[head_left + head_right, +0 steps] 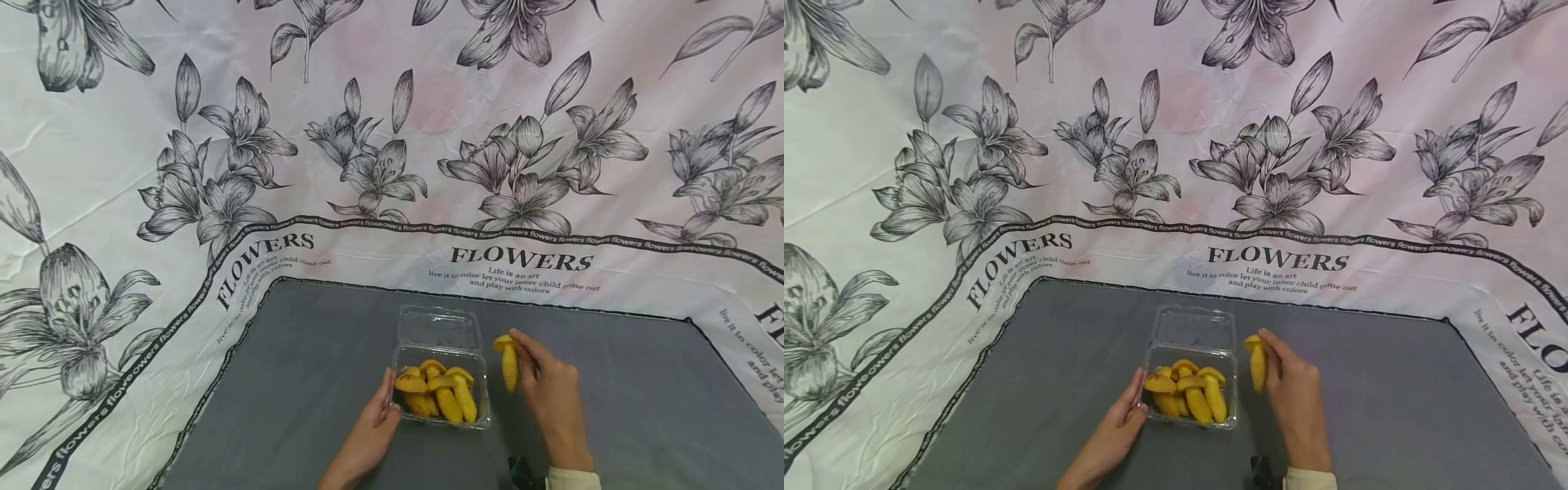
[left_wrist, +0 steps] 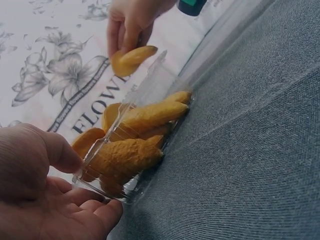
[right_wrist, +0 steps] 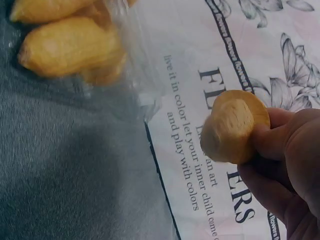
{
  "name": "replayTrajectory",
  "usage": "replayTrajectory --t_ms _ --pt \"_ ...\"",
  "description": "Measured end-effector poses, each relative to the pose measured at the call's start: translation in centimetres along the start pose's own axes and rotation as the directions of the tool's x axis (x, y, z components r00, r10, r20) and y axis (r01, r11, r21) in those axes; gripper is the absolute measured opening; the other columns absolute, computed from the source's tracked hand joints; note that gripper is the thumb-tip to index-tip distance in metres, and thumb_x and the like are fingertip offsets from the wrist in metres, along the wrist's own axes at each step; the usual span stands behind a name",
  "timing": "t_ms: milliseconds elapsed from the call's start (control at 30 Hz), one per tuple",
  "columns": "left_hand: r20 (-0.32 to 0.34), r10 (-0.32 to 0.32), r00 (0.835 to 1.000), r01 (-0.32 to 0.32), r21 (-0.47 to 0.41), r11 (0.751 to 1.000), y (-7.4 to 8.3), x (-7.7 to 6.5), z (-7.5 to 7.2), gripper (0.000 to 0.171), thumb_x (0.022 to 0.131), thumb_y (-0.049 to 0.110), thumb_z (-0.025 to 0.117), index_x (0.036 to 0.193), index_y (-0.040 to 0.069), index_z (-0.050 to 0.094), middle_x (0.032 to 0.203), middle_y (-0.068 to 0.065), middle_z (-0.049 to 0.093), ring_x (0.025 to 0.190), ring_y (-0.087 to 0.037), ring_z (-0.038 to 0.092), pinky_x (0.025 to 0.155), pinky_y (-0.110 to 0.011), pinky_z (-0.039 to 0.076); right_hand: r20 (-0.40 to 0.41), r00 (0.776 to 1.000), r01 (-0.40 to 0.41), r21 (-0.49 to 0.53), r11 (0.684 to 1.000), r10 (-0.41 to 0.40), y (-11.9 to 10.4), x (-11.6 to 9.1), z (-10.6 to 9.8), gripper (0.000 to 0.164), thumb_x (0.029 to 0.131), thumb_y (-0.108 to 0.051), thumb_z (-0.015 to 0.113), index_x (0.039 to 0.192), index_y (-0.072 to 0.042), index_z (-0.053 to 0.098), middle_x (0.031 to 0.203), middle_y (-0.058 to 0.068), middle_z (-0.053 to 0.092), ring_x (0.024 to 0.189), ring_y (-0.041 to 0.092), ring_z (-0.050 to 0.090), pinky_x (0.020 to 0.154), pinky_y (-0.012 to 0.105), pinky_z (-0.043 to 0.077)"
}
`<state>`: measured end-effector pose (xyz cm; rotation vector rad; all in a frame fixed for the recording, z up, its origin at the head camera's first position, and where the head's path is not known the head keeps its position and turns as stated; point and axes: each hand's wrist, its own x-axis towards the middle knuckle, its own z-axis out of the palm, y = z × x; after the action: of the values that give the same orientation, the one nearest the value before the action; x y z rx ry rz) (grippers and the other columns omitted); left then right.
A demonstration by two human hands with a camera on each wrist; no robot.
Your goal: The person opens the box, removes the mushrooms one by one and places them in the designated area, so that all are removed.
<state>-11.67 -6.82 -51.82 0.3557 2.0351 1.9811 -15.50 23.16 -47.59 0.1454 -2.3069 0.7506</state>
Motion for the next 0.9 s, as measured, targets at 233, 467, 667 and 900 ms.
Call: replayTrajectory --t_ms 233,467,667,900 --pt "0.001 0.017 1.000 -0.017 0.002 1.000 -0.1 0.1 0.1 0.069 0.113 0.009 0.042 0.168 0.000 0.001 0.175 -0.019 0.005 0.161 -0.034 0.005 0.122 -0.031 0.015 -0.017 1.000 -0.021 -0.038 0.999 0.020 1.1 -0.2 0.3 0.035 0.092 0.006 0.077 0.123 -0.010 0.079 0.090 0.014 0.079 0.053 0.014 0.044 0.050 0.033 0.041" --pt "-0.018 0.007 1.000 -0.007 0.014 1.000 -0.1 0.0 0.0 0.069 0.112 0.009 0.043 0.168 0.001 0.003 0.175 -0.019 0.008 0.161 -0.034 0.006 0.120 -0.024 0.018 0.045 0.996 -0.079 -0.054 0.995 0.081 1.6 -0.1 0.9 0.033 0.095 0.005 0.074 0.125 -0.010 0.078 0.093 0.018 0.079 0.056 0.019 0.054 0.054 0.044 0.050" --pt "-0.009 0.009 1.000 -0.009 0.010 1.000 -0.3 0.1 0.0 0.070 0.113 0.010 0.043 0.168 0.002 0.002 0.175 -0.018 0.007 0.161 -0.033 0.006 0.120 -0.025 0.018 0.085 0.990 -0.105 -0.059 0.993 0.110 2.2 -0.2 1.9 0.030 0.097 0.003 0.072 0.125 -0.008 0.078 0.099 0.020 0.079 0.064 0.028 0.068 0.059 0.052 0.057" --pt "-0.009 0.018 1.000 -0.018 0.015 1.000 -0.3 0.1 -0.1 0.069 0.113 0.010 0.043 0.168 0.002 0.002 0.175 -0.018 0.007 0.161 -0.033 0.006 0.118 -0.020 0.018 0.122 0.986 -0.103 -0.057 0.993 0.109 2.9 -0.4 3.0 0.027 0.097 0.003 0.072 0.122 -0.005 0.078 0.100 0.021 0.079 0.071 0.035 0.072 0.065 0.056 0.058"
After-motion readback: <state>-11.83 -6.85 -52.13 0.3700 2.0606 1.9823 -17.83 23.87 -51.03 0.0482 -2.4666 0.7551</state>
